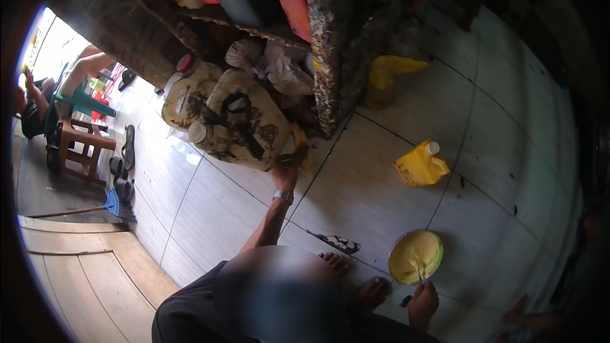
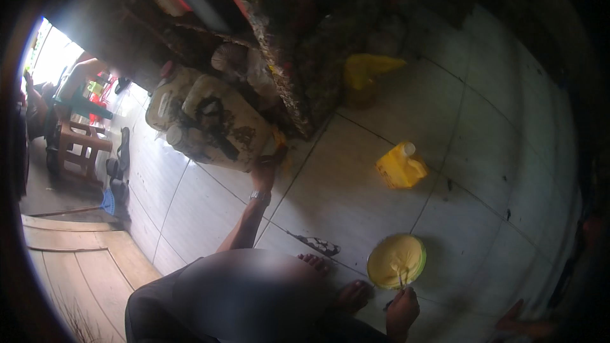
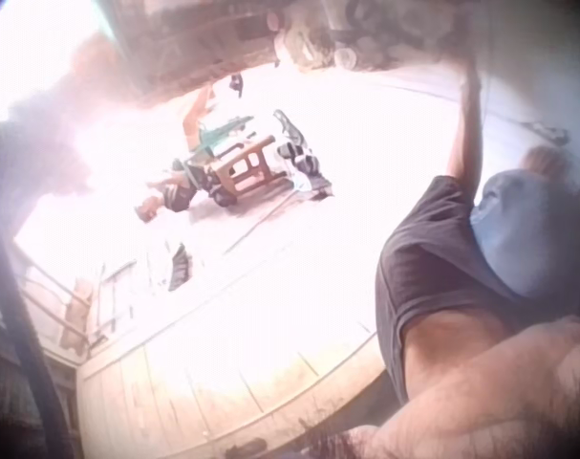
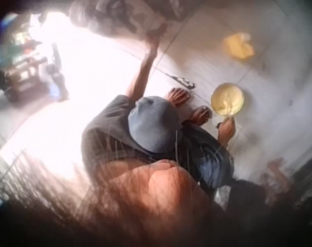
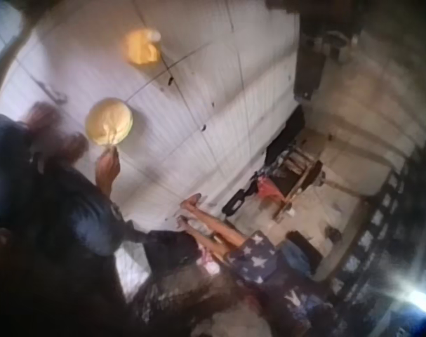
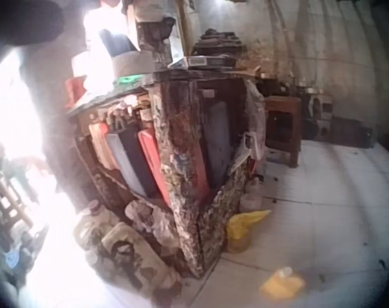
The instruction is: The person mixes yellow ink in a container by hand using a stirring tool, adds red liquid from a bottle, and continues to stir the mixture at a workshop station.
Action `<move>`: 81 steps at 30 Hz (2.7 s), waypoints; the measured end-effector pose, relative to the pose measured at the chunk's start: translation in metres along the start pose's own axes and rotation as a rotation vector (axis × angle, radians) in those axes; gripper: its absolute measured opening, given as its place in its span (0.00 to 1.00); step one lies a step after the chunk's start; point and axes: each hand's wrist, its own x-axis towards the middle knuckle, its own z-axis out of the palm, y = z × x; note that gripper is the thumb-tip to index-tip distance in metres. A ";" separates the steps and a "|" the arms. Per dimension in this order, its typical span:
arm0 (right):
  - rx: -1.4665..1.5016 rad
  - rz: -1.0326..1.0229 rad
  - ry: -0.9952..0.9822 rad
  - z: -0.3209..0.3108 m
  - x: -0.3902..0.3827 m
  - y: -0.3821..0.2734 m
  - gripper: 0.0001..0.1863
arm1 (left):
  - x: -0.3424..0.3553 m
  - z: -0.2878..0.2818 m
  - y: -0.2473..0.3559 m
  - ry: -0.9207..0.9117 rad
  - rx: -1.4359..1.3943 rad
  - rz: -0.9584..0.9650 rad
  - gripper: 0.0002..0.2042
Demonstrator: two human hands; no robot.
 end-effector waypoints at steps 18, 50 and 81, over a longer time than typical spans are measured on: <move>-0.266 -0.690 -0.097 -0.066 0.109 0.041 0.11 | -0.223 0.050 0.089 -1.530 -0.117 0.032 0.24; -0.170 -0.248 0.195 -0.074 0.100 -0.035 0.26 | -0.149 0.040 0.112 -0.997 -0.085 0.275 0.22; -0.008 -0.395 0.192 -0.124 0.083 0.020 0.41 | -0.165 0.077 0.264 -1.278 -0.331 0.686 0.13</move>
